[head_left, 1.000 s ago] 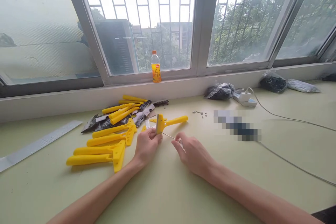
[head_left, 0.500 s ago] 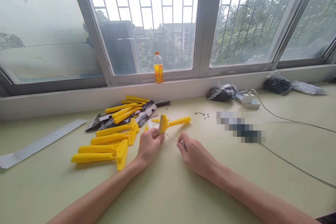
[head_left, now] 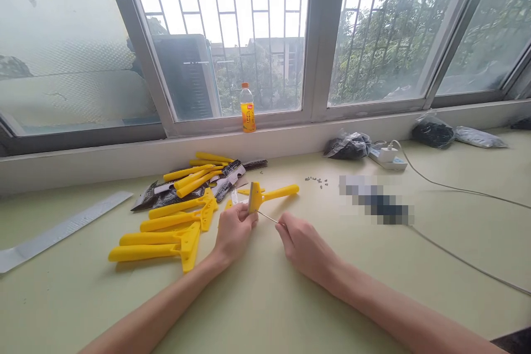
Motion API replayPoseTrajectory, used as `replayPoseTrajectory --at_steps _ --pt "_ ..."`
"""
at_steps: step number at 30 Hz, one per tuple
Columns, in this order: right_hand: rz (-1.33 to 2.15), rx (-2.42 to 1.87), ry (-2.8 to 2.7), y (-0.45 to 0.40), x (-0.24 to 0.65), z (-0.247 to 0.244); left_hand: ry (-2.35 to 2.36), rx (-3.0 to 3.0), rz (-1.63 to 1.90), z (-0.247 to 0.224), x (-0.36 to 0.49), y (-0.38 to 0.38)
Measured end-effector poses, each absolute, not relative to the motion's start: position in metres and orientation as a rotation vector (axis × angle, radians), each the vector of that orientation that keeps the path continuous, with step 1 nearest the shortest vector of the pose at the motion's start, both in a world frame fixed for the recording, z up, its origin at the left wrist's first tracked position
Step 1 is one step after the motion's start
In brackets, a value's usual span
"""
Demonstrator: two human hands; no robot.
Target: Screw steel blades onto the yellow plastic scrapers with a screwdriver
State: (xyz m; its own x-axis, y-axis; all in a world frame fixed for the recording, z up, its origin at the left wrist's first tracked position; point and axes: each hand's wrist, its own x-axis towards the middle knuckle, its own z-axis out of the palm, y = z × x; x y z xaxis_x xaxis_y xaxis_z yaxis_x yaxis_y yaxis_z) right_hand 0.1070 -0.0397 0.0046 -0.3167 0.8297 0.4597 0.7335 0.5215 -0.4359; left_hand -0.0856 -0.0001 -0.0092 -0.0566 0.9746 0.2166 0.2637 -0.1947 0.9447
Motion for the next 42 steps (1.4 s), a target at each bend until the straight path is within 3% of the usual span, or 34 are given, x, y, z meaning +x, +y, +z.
replayPoseTrajectory --at_steps 5,11,22,31,36,42 --pt "0.049 -1.373 -2.085 -0.032 0.107 0.002 1.395 1.594 1.285 -0.007 -0.085 -0.003" --pt "0.255 -1.338 -2.129 -0.045 0.109 0.009 1.384 1.578 1.283 -0.006 -0.085 -0.004" --pt "0.24 -1.348 -2.181 -0.045 0.11 0.009 1.367 1.541 1.292 -0.008 -0.085 -0.001" --pt "0.047 -1.408 -2.179 -0.033 0.105 0.008 1.377 1.614 1.285 -0.004 -0.084 -0.005" --pt "0.19 -1.348 -2.135 -0.045 0.112 0.013 1.325 1.477 1.303 -0.003 -0.082 -0.004" --pt "-0.005 -1.329 -2.129 -0.035 0.115 0.007 1.353 1.556 1.324 -0.002 -0.081 -0.006"
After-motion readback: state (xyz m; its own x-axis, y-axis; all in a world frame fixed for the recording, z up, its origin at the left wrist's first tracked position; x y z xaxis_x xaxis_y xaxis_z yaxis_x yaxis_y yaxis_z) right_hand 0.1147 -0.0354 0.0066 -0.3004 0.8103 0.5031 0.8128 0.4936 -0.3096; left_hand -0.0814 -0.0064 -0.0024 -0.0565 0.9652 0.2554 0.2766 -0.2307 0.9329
